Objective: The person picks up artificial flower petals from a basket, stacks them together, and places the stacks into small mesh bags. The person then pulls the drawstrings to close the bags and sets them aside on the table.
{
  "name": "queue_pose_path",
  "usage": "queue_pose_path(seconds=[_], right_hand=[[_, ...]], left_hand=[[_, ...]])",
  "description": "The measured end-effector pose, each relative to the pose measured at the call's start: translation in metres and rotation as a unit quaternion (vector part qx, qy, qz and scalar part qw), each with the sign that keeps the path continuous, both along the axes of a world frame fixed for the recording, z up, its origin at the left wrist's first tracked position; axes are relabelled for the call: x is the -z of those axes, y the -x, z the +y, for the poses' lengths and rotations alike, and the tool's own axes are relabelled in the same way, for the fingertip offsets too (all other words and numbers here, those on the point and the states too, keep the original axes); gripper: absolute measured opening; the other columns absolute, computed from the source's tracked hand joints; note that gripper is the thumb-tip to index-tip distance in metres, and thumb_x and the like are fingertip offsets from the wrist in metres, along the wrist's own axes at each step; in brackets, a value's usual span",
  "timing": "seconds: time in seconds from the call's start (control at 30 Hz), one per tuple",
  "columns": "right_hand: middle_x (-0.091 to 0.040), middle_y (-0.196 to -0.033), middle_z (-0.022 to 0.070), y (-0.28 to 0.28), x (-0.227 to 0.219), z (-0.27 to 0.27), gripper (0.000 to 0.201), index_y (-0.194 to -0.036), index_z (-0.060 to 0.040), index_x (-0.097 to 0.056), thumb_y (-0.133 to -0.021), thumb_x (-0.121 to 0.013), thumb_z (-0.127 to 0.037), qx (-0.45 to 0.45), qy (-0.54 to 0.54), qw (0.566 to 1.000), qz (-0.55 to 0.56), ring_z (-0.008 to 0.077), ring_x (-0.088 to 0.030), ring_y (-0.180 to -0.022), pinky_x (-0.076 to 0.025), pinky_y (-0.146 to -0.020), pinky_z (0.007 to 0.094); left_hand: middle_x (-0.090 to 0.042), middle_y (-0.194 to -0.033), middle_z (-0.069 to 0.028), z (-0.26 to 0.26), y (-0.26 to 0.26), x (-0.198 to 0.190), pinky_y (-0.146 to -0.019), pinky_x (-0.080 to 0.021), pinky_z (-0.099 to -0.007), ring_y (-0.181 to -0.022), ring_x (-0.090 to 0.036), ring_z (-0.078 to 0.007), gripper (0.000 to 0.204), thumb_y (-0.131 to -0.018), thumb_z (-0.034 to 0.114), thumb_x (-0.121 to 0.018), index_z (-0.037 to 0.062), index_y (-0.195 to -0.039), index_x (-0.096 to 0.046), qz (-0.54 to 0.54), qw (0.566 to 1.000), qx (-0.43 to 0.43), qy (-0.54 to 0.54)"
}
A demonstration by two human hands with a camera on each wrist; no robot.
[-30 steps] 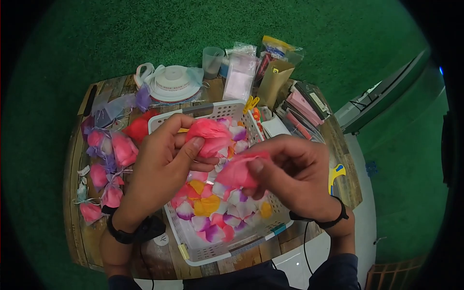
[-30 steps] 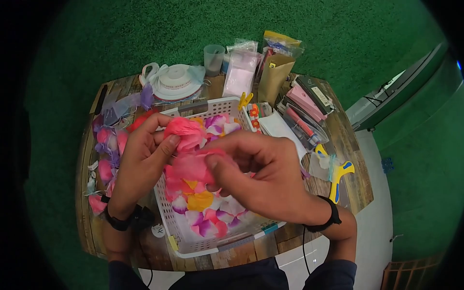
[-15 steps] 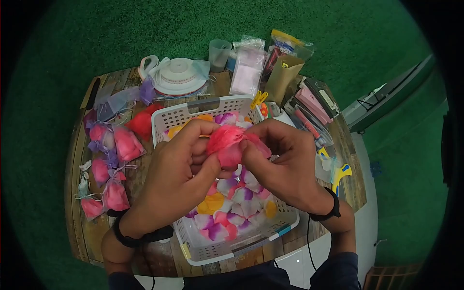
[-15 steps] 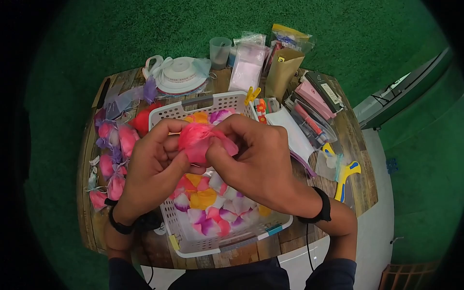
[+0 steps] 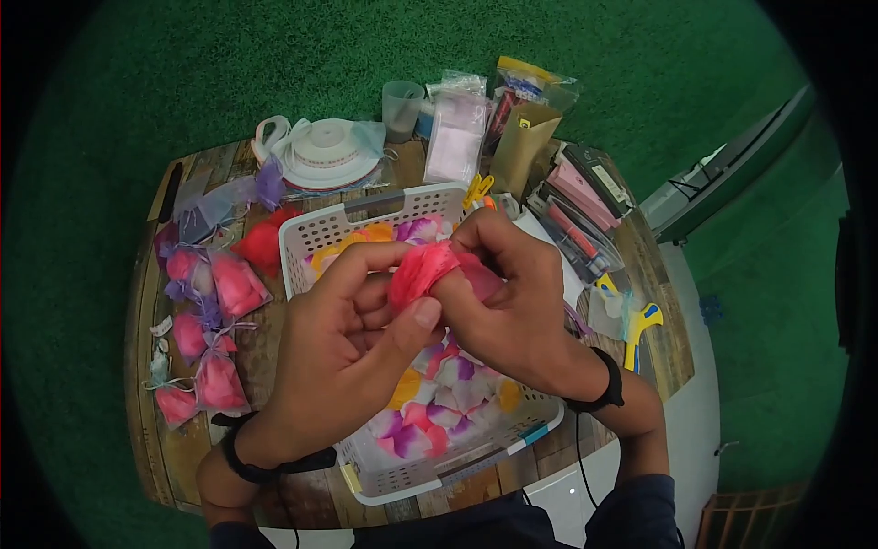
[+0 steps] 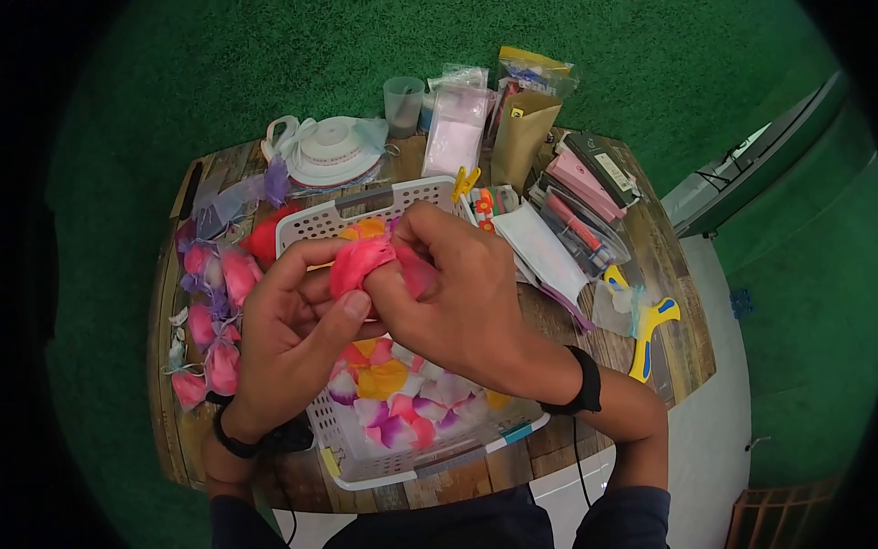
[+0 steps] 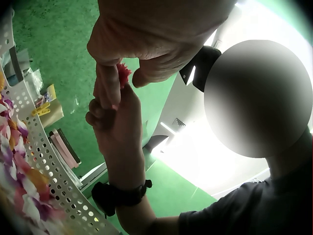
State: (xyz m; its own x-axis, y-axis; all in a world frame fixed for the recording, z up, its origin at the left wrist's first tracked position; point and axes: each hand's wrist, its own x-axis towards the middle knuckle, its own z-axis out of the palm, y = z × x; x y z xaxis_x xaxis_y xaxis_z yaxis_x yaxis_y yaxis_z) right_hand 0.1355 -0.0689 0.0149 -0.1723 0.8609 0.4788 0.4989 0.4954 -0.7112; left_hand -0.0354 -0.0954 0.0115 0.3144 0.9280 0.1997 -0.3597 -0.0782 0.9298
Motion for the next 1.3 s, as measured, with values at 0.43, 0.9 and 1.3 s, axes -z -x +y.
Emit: queue_pose_path(seconds=[0.43, 0.9, 1.3], right_hand=[[-0.062, -0.08, 0.0018, -0.006, -0.032, -0.02, 0.009, -0.088, 0.0016, -0.06, -0.088, -0.066, -0.005, -0.072, 0.061, 0.994, 0.052, 0.0052, -0.055, -0.069, -0.044, -0.059, 0.0216], [-0.068, -0.08, 0.0109, -0.005, -0.066, -0.052, 0.049, -0.125, 0.0023, -0.048, -0.083, -0.073, 0.001, -0.119, 0.217, 0.968, 0.05, 0.0128, -0.068, -0.069, -0.054, -0.053, 0.0243], [-0.063, -0.064, 0.0054, -0.008, -0.064, -0.045, 0.027, -0.09, 0.0011, -0.071, -0.081, -0.08, -0.022, -0.092, 0.114, 0.986, -0.081, 0.0079, -0.053, -0.056, -0.043, -0.051, 0.0262]], left_hand=[[-0.067, -0.109, -0.0173, 0.003, 0.02, -0.016, -0.079, -0.061, -0.0317, -0.094, -0.069, -0.0209, 0.027, -0.098, 0.004, -0.054, -0.0063, -0.122, -0.048, -0.017, 0.999, 0.008, -0.027], [-0.068, -0.104, -0.0161, -0.013, 0.02, -0.017, -0.075, -0.062, -0.0304, -0.092, -0.07, -0.0208, 0.025, -0.097, 0.001, -0.052, -0.0044, -0.122, -0.048, 0.018, 0.996, 0.063, -0.065], [-0.067, -0.104, -0.0154, -0.015, 0.035, -0.029, -0.074, -0.062, -0.0297, -0.093, -0.07, -0.0208, 0.025, -0.1, 0.005, -0.048, -0.0066, -0.121, -0.051, 0.1, 0.981, 0.129, -0.106]])
